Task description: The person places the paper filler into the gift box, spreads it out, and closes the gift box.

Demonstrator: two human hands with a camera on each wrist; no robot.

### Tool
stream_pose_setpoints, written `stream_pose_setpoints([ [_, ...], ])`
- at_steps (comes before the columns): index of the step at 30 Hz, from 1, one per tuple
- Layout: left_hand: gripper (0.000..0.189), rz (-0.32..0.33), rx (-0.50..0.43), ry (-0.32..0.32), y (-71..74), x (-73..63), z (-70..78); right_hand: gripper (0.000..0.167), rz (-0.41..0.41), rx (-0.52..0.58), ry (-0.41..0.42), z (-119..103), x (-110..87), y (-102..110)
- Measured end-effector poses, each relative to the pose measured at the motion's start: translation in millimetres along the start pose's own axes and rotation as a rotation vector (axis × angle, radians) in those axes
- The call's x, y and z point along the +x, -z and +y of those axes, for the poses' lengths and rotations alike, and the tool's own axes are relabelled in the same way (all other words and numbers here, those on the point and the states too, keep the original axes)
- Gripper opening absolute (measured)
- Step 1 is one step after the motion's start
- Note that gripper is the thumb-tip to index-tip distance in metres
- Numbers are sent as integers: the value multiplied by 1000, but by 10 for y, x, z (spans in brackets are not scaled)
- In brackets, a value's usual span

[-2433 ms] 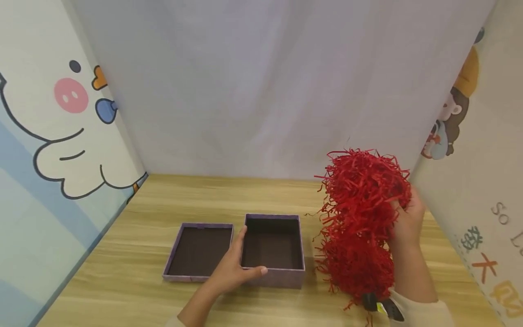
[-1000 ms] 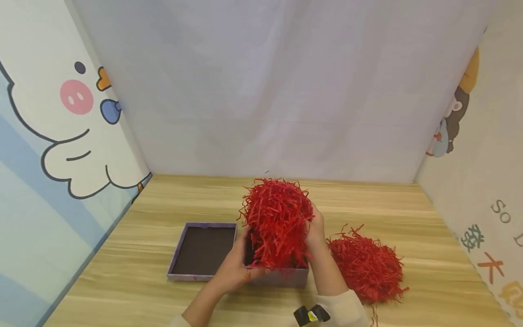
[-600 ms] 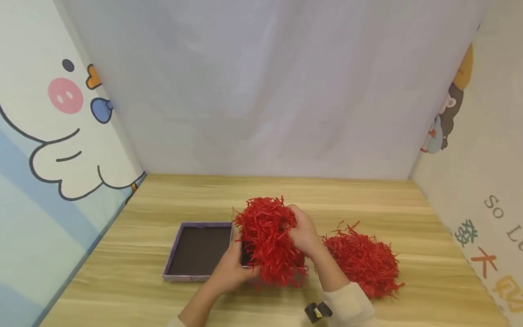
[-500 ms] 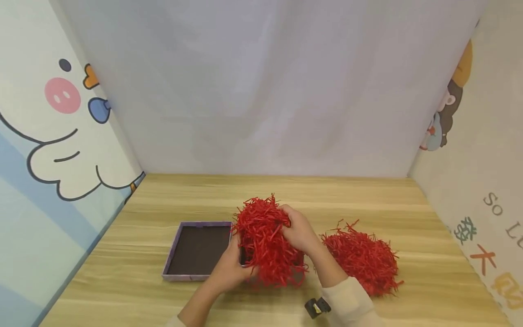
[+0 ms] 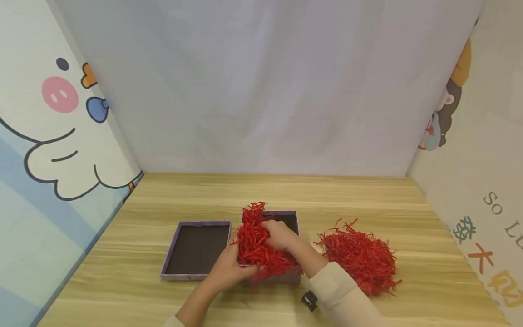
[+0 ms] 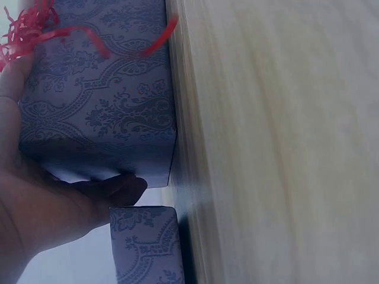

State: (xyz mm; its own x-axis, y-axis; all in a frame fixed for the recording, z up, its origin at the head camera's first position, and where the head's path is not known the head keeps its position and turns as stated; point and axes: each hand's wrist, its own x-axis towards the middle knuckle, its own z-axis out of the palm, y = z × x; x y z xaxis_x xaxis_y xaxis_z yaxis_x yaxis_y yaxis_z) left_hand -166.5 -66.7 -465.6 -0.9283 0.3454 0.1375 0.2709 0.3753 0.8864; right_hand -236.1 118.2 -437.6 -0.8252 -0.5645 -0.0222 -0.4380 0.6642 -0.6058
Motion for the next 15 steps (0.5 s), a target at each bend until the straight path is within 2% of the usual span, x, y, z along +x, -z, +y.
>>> stream_pose_setpoints([
  [3, 110, 5, -22, -12, -2, 8, -3, 29, -22, -12, 20, -10, -21, 28],
  [6, 111, -1, -19, -3, -7, 17, -7, 37, -47, -19, 47, -36, -92, 134],
  [9, 110, -8, -1, 12, -15, 26, -9, 42, -38, 4, 88, -72, -203, 270],
  [12, 110, -8, -13, 17, -24, 12, -19, 46, 10, 116, 115, -112, -335, 338],
  [15, 105, -2, -25, -11, -26, 17, -21, 54, 23, 244, 115, -138, -447, 353],
])
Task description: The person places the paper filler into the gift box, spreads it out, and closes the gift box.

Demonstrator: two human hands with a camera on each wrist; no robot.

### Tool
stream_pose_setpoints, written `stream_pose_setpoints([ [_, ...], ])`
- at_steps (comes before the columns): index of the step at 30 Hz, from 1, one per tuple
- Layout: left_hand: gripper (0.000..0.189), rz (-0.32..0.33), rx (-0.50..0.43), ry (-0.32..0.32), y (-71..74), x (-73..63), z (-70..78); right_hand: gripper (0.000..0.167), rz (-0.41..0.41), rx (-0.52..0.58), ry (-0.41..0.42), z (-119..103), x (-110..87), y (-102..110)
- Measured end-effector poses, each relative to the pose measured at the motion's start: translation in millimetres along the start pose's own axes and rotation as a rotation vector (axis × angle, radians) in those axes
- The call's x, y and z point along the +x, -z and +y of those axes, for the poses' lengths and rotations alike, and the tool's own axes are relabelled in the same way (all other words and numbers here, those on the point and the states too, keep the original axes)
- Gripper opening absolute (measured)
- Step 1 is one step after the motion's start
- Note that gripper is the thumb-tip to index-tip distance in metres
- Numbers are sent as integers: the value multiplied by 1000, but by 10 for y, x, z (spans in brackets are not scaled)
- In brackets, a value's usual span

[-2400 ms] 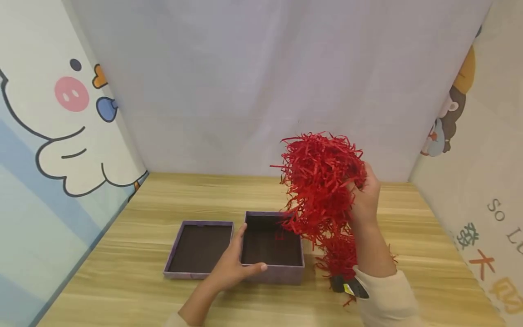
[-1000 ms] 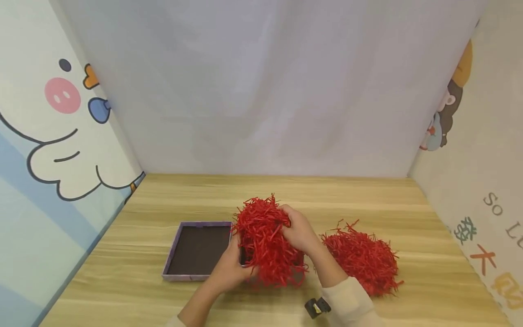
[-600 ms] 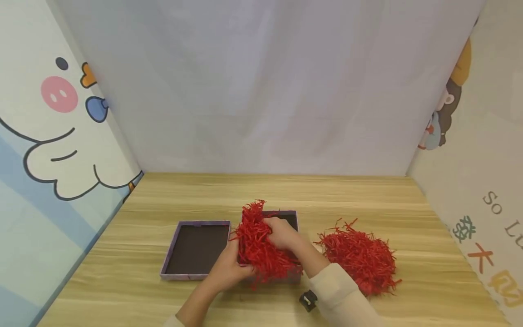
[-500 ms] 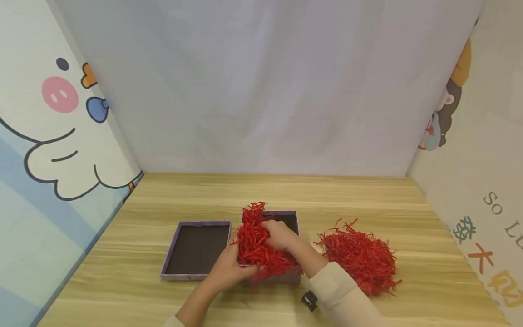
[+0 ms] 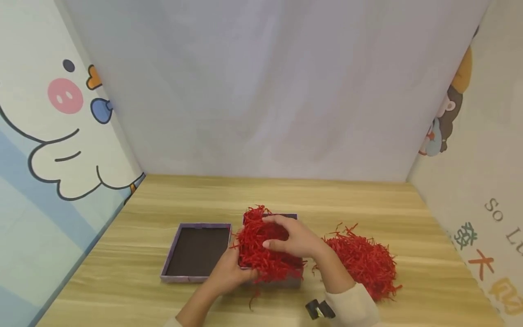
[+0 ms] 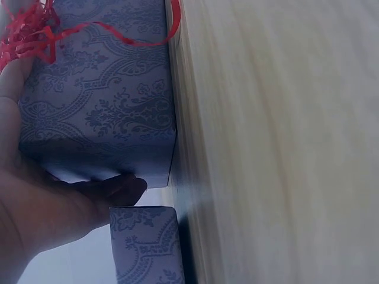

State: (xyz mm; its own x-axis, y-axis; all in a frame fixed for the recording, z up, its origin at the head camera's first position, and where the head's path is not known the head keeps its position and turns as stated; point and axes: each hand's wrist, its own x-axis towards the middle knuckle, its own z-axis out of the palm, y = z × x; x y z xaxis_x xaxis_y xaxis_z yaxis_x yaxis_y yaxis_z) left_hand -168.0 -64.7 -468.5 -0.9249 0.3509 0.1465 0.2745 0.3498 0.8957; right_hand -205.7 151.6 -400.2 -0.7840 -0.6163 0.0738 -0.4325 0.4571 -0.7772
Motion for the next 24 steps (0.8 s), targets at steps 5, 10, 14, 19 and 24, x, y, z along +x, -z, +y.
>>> stream_pose_setpoints([
  [5, 102, -6, 7, -4, 1, 8, 11, 58, -101, 79, -7, 49, -16, -84],
  [10, 110, -10, 21, 54, -1, -11, 27, 50, -133, -122, -12, 166, 169, -209],
  [14, 113, -17, 27, 78, 0, -22, 48, 43, -160, -244, -9, 234, 309, -306],
  [19, 113, -9, 50, 81, -9, -24, 45, 40, -158, -300, -36, 261, 377, -338],
  [24, 114, -9, 60, 82, -15, -27, 40, 43, -152, -258, -29, 234, 324, -288],
])
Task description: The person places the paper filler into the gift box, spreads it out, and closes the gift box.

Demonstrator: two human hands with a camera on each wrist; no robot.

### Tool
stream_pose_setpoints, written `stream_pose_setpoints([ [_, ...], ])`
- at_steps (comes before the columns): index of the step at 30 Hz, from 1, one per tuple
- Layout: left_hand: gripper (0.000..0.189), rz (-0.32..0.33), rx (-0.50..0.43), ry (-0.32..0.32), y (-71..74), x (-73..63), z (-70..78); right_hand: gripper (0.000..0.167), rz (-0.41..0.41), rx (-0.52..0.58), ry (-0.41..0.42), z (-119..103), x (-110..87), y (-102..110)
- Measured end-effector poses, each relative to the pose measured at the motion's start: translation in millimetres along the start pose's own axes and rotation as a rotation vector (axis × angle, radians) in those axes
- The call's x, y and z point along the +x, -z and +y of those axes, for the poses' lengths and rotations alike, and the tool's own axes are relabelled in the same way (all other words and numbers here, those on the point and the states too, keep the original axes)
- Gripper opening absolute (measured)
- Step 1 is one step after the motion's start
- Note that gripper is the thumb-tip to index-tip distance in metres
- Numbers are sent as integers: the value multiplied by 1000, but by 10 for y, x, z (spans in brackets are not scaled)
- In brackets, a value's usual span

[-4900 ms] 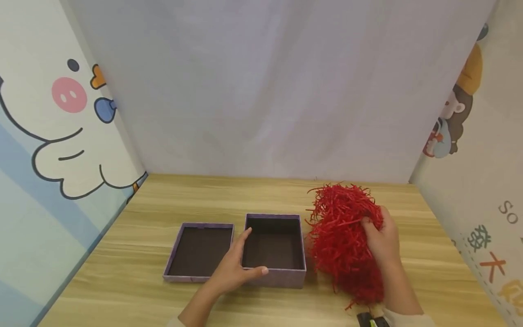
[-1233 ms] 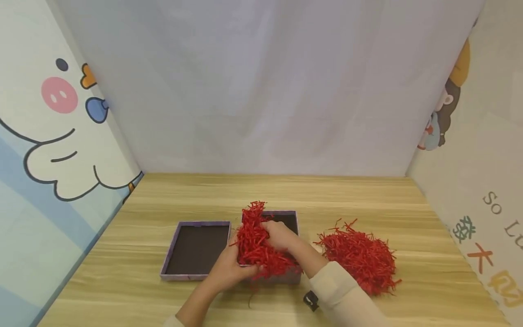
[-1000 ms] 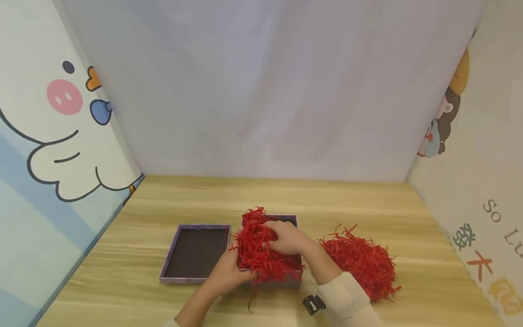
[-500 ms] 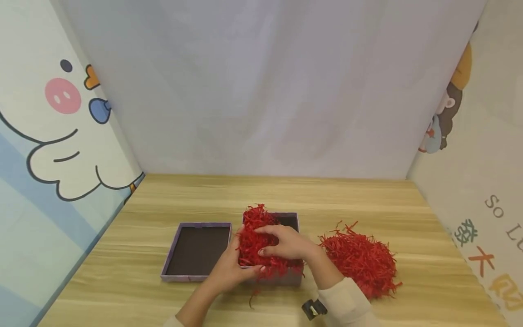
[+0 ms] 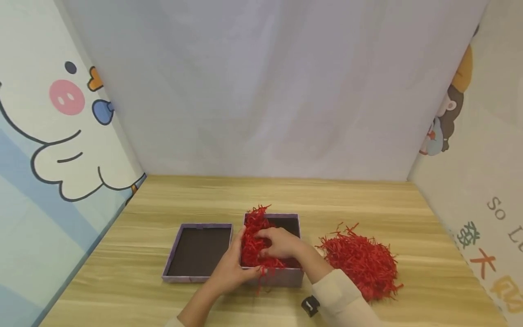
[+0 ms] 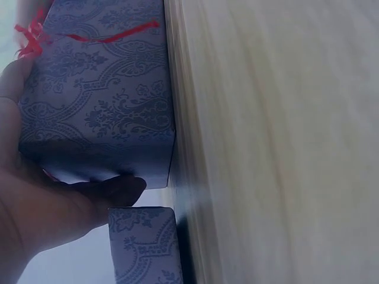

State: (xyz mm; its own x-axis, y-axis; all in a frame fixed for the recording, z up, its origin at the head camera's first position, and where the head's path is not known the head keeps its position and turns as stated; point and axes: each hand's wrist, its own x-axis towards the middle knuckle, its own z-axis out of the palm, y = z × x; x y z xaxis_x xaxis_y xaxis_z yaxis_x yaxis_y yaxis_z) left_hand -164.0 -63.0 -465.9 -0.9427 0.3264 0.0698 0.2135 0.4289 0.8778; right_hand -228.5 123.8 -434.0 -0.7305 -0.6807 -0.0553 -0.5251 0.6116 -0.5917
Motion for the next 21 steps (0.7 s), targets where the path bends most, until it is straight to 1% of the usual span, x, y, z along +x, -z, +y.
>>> stream_pose_setpoints([
  [3, 113, -7, -10, 0, 3, -5, -1, 48, 29, 72, 18, -22, -71, 92],
  [6, 113, -4, -25, -10, 9, 0, 2, 48, 93, 143, 52, -48, -91, 204],
  [9, 113, 7, -31, -20, 18, 31, 1, 42, 161, 184, 112, -61, -14, 280],
  [11, 113, 14, -24, -24, 18, 40, -4, 39, 178, 201, 144, -58, 64, 270],
  [12, 112, 13, -21, -25, 15, 40, -6, 38, 179, 185, 154, -45, 101, 248],
  [14, 112, 7, -15, -26, 3, 33, -15, 38, 153, 144, 141, -23, 153, 183],
  [18, 112, -2, 2, -23, -20, 14, -31, 42, 72, 76, 53, 51, 192, 40],
  [21, 112, 13, 7, -24, -11, 24, -40, 44, 42, 93, -10, 112, 224, -20],
])
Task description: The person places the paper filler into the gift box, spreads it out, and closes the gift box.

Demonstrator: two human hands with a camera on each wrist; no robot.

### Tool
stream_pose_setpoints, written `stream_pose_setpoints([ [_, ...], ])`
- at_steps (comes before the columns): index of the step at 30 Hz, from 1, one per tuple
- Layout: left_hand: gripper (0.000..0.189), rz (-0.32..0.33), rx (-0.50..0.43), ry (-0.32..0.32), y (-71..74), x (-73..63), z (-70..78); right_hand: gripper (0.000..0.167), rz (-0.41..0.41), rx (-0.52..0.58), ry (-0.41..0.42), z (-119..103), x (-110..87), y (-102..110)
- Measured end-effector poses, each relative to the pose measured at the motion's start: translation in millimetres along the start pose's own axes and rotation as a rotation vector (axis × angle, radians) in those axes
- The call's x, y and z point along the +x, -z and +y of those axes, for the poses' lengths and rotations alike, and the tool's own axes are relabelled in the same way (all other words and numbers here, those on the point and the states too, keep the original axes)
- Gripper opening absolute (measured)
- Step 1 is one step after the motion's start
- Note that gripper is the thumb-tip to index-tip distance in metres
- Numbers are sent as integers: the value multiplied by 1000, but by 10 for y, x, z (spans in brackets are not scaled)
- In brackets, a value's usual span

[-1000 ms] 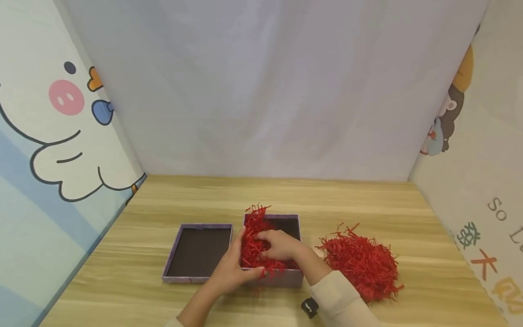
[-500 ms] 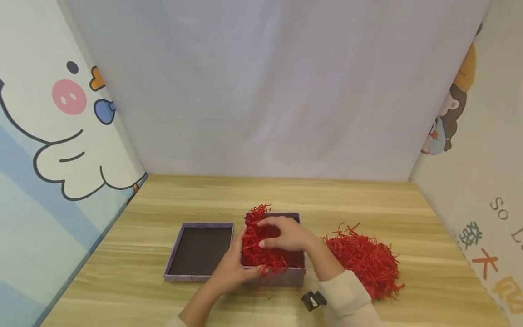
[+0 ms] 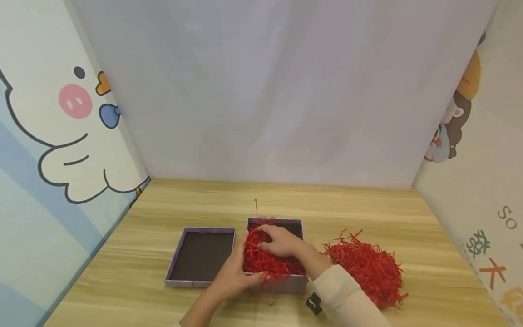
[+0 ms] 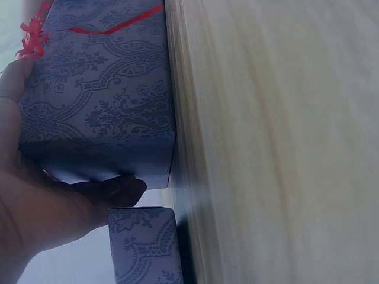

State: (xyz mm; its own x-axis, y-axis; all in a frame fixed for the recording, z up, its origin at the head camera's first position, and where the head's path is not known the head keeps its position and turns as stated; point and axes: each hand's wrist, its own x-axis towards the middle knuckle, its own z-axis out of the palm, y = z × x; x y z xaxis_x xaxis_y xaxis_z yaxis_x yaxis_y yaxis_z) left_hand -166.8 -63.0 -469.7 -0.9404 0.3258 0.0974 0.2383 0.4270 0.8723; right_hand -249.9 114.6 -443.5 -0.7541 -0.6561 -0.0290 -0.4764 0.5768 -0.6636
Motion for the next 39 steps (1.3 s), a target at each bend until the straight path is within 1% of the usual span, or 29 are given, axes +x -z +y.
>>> stream_pose_setpoints([
  [3, 113, 8, 5, -7, 13, 9, -13, 41, -17, 3, -37, 52, 31, -34],
  [5, 113, 1, 9, -9, 21, 10, -28, 41, -37, 0, -55, 69, 54, -48],
  [8, 113, -13, 12, -7, 27, 5, -53, 42, -52, -8, -69, 60, 53, -49],
  [10, 113, -16, 10, -7, 26, 4, -67, 42, -42, -10, -66, 29, 23, -30],
  [14, 113, -7, -2, 8, 21, 5, -78, 42, 10, -1, -19, -100, -87, 68],
  [17, 113, -6, -26, 13, 17, 13, -68, 37, 88, 12, 53, -192, -146, 151],
  [19, 113, -2, -33, 5, 12, 25, -60, 34, 141, 26, 97, -214, -153, 177],
  [21, 112, -6, -30, 2, 7, 31, -53, 34, 166, 39, 118, -198, -137, 170],
  [23, 112, -12, -23, 0, -1, 31, -54, 37, 149, 42, 97, -149, -112, 135],
  [24, 112, -14, -18, 3, -4, 27, -52, 39, 124, 36, 74, -117, -100, 112],
  [28, 112, -29, -15, 6, -15, 12, -47, 46, 25, 16, -65, 17, -65, 21],
  [31, 113, -28, -5, 9, -16, 6, -34, 46, -16, 7, -130, 67, -38, -12],
  [33, 114, -26, 0, 15, -10, 3, -25, 45, -35, -3, -142, 75, -15, -15],
  [35, 114, -23, 5, 19, -4, 2, -21, 44, -47, -17, -138, 66, -3, -3],
  [37, 114, -26, 3, 18, 1, -1, -22, 44, -47, -26, -118, 42, -19, 19],
  [39, 114, -29, 0, 12, 5, -5, -23, 43, -25, -26, -83, -5, -70, 60],
])
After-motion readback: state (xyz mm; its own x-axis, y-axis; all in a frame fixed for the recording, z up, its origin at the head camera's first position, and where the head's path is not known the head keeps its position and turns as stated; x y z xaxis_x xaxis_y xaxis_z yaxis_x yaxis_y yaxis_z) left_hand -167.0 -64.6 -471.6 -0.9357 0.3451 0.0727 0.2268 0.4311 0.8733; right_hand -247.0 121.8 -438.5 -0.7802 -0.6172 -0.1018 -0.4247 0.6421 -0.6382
